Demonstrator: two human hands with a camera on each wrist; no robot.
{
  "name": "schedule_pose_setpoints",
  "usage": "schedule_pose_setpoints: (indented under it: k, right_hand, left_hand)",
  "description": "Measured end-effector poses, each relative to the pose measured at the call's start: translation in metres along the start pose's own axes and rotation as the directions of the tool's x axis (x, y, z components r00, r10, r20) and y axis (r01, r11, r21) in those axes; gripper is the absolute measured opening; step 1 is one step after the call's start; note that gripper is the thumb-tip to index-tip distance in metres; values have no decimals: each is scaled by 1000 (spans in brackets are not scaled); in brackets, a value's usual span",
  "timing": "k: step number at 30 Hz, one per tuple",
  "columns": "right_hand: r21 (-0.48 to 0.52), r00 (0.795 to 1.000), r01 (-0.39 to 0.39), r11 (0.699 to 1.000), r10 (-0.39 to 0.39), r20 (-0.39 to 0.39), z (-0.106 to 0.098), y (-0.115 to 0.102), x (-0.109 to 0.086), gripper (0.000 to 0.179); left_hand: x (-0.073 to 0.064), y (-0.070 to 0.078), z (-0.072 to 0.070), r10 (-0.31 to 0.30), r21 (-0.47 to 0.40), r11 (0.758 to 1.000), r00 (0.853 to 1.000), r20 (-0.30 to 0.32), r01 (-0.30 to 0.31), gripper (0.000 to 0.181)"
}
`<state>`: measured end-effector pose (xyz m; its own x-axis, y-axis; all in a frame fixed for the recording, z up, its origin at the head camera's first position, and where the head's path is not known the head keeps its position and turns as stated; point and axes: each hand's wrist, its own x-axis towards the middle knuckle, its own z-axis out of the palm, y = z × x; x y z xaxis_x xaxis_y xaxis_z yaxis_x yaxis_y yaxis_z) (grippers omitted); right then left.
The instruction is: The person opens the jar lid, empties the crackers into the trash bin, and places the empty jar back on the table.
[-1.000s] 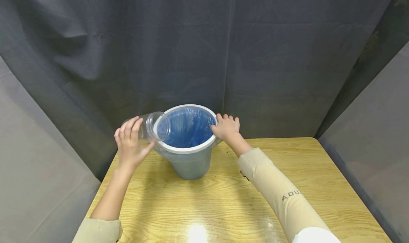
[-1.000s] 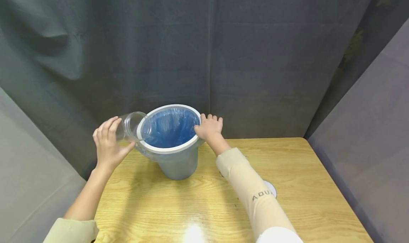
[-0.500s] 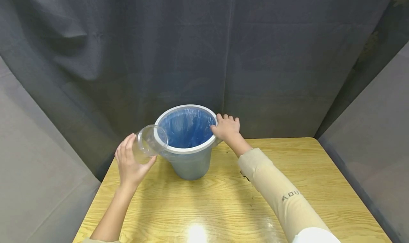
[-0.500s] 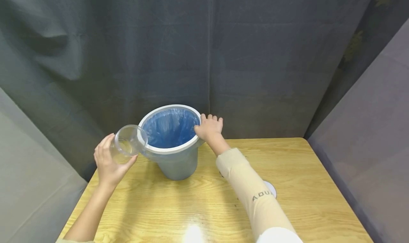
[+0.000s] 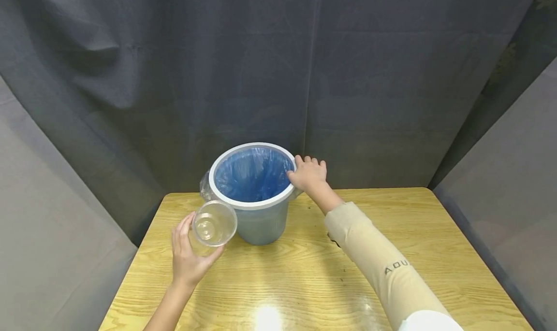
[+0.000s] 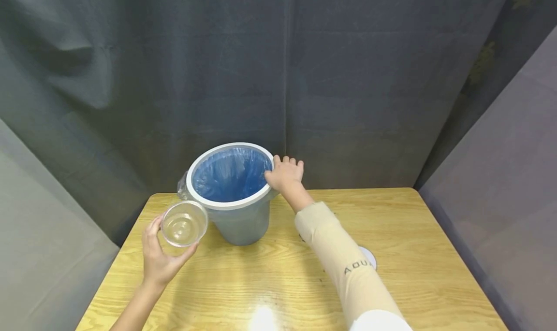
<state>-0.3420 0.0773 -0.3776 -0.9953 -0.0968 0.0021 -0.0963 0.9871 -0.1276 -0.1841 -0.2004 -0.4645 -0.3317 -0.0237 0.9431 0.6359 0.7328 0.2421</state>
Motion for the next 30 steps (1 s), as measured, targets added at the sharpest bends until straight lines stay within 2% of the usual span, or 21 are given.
schedule_pose_setpoints:
  k: [6, 10, 18, 23, 30]
  right_hand:
    - [-1, 1000, -5, 1000, 5, 6, -1, 0, -1, 63]
    - [0, 1000, 0, 1000, 0, 6, -1, 0, -2, 62]
    - [8, 1000, 0, 1000, 0, 5, -1, -1, -2, 62]
    - [13, 1000, -2, 1000, 2, 6, -1, -1, -1, 62]
    - [11, 1000, -4, 1000, 4, 2, 1, 0, -1, 62]
  left_hand:
    - [-28, 12, 7, -8, -107, 994, 999, 48, 14, 86]
    - [-45, 23, 15, -29, -148, 988, 993, 114, 45, 87]
    - [-74, 41, 30, -80, -239, 960, 964, 252, 143, 87]
    - [-89, 48, 37, -109, -264, 941, 930, 351, 210, 90]
    - [-110, 63, 48, -164, -262, 910, 858, 487, 323, 94]
